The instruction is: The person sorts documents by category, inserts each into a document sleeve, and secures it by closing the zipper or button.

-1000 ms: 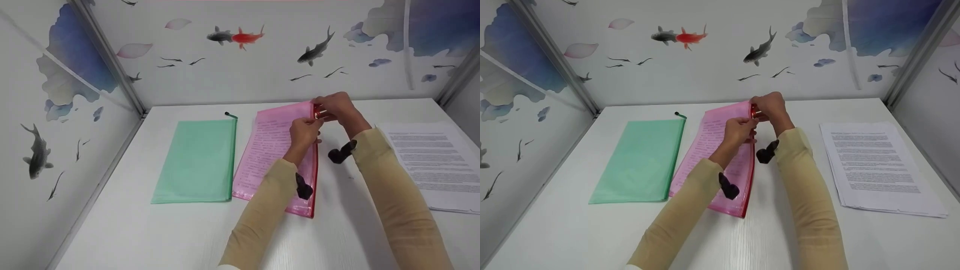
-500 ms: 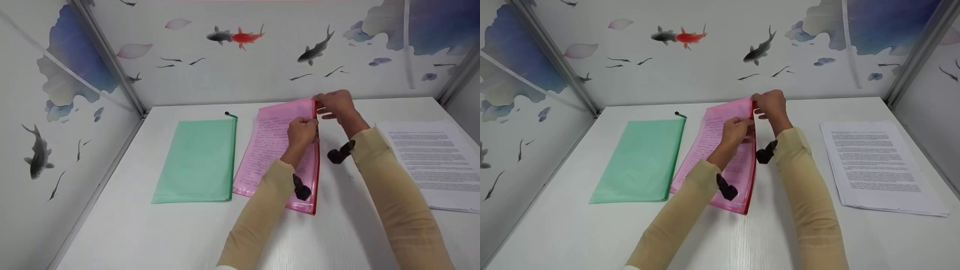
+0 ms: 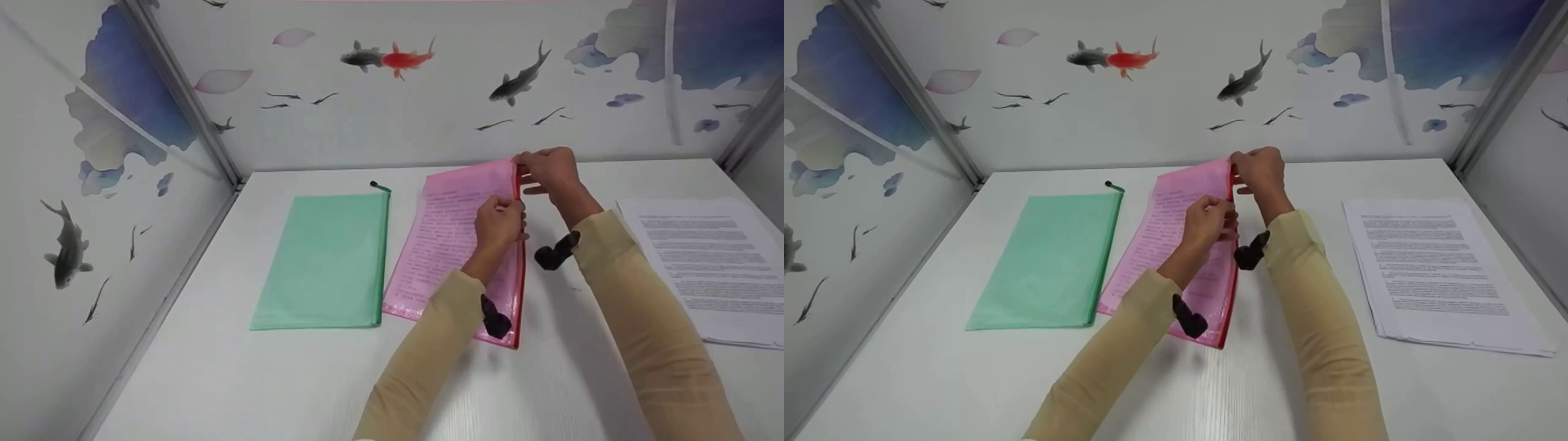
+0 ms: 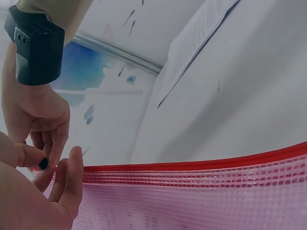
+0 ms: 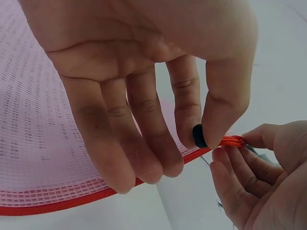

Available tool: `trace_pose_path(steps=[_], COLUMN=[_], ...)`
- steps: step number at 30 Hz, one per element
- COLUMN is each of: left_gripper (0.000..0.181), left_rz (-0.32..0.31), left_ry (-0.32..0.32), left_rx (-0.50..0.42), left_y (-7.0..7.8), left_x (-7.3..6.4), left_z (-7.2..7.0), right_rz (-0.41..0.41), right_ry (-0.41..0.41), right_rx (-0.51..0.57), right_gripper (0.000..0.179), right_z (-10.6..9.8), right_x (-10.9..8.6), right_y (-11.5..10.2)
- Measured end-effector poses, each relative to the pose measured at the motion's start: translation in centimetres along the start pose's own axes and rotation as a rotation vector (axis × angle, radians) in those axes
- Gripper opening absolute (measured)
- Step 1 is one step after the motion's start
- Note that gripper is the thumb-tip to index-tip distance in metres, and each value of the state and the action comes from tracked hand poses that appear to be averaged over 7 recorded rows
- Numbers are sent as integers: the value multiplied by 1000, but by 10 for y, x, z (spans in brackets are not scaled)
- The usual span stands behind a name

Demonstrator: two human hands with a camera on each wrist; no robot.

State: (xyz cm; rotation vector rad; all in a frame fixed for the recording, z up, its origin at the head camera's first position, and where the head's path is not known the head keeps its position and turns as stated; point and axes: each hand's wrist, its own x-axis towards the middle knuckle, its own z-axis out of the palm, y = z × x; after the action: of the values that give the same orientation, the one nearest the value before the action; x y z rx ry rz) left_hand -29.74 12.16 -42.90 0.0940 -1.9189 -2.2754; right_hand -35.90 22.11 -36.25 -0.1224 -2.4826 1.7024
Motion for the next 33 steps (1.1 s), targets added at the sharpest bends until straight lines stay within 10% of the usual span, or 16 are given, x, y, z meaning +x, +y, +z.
trace_pose_path(steps=[33], left_gripper=[14], left_rz=[-37], left_ry=[-145], left_rx=[91], left_y=[-28], left_x=[-36], left_z=[-24], right_rz=[3], right_ry=[65], right_rx=[83], right_gripper=[50], right_z=[-7], right_x=[1], right_y=[8])
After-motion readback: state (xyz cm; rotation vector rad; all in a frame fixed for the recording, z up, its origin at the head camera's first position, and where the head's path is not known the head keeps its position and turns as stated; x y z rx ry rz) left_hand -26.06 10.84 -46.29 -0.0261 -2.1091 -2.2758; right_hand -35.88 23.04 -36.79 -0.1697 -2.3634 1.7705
